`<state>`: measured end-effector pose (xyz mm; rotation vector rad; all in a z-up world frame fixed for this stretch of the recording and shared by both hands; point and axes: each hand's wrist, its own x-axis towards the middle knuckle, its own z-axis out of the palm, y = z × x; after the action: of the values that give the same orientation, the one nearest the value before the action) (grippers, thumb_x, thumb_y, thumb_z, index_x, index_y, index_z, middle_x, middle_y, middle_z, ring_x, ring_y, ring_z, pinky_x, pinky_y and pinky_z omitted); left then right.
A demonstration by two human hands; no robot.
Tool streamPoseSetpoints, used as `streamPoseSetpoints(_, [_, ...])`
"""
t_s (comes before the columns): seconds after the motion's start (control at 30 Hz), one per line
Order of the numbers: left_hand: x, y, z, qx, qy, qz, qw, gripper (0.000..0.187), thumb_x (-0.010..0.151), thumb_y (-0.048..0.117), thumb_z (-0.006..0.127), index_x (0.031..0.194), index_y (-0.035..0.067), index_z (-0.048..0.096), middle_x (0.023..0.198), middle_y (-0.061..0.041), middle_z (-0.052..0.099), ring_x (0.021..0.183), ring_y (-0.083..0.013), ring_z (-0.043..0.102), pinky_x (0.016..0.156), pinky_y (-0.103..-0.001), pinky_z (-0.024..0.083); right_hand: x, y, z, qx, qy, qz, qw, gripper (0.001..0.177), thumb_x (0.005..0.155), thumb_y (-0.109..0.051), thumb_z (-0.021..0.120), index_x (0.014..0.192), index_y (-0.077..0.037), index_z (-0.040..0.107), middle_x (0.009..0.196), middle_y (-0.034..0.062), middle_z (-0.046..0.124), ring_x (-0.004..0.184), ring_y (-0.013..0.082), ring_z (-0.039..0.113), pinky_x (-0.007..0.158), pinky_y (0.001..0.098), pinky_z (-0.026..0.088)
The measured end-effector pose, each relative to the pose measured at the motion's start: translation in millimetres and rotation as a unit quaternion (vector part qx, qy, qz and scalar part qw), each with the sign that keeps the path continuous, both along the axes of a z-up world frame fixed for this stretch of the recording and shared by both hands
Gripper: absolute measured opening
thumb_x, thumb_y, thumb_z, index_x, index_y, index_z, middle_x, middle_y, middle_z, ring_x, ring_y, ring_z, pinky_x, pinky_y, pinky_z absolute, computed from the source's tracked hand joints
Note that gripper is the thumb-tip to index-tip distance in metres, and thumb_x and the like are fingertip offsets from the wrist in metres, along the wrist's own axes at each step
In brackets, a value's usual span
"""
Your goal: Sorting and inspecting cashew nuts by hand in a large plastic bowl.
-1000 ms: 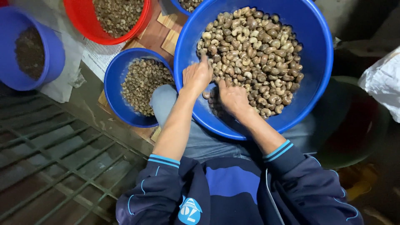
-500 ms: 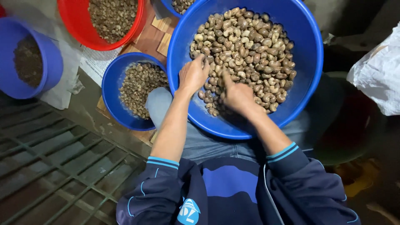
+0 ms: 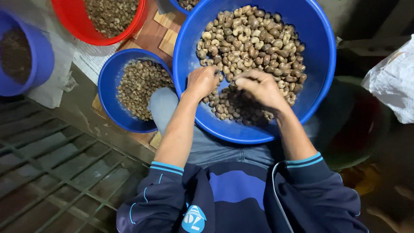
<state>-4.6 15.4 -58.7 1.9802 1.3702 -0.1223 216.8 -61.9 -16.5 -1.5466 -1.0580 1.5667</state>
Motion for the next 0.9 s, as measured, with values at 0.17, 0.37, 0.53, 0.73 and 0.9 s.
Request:
streamPoseSetpoints(0.17, [10.6, -1.8, 4.3, -0.017, -0.064, -0.017, 0.998, 0.037, 0.103, 0.012, 0.055, 0.138, 0.003, 0.062, 0.105, -0.024, 0.074, 0.098, -0.0434, 0.073, 0.085, -0.065, 0.058, 15.6, 1.9, -30.6, 0.020, -0.250, 0.041, 0.967, 0.033, 0.096, -0.034, 0.074, 0.129, -0.028, 0.070, 0.089, 0.0092, 0.074, 0.081, 0.0228, 0.063, 0.069, 0.0374, 0.049])
streamPoseSetpoints(0.37, [12.2, 0.9, -6.7, 0.000, -0.068, -0.029, 0.997, 0.035, 0.100, 0.010, 0.056, 0.135, 0.005, 0.065, 0.108, -0.022, 0.075, 0.096, -0.0405, 0.074, 0.083, -0.062, 0.060, -4.6, -15.2, -50.7, -0.036, -0.496, 0.292, 0.817, 0.064, 0.094, -0.046, 0.060, 0.155, -0.038, 0.041, 0.099, 0.0181, 0.078, 0.099, 0.0391, 0.076, 0.087, 0.0545, 0.059])
streamPoseSetpoints(0.53, [15.4, 3.1, 12.2, 0.019, -0.097, -0.026, 0.995, 0.031, 0.102, 0.012, 0.058, 0.130, 0.001, 0.066, 0.109, -0.027, 0.073, 0.097, -0.0452, 0.073, 0.080, -0.062, 0.060, -8.7, -32.5, -51.6, 0.023, -0.406, 0.321, 0.855, 0.034, 0.089, -0.040, 0.065, 0.119, -0.026, 0.069, 0.092, 0.0150, 0.078, 0.095, 0.0406, 0.076, 0.083, 0.0557, 0.060])
streamPoseSetpoints(0.73, [12.3, -0.9, -24.2, -0.009, -0.079, -0.064, 0.995, 0.039, 0.101, 0.009, 0.054, 0.139, 0.010, 0.065, 0.098, -0.020, 0.076, 0.068, -0.0323, 0.071, 0.065, -0.048, 0.060, 11.1, -26.6, -29.1, 0.058, -0.320, 0.161, 0.932, 0.022, 0.096, -0.032, 0.065, 0.115, -0.026, 0.074, 0.096, 0.0169, 0.077, 0.098, 0.0440, 0.071, 0.084, 0.0581, 0.056])
streamPoseSetpoints(0.9, [10.3, -1.0, -39.1, -0.008, -0.059, -0.072, 0.996, 0.028, 0.098, 0.011, 0.060, 0.123, 0.007, 0.073, 0.087, -0.019, 0.076, 0.070, -0.0362, 0.072, 0.065, -0.056, 0.059, 24.9, -11.8, -57.5, 0.029, -0.441, 0.151, 0.884, 0.026, 0.098, -0.043, 0.066, 0.116, -0.026, 0.069, 0.092, 0.0142, 0.076, 0.095, 0.0433, 0.072, 0.082, 0.0580, 0.056])
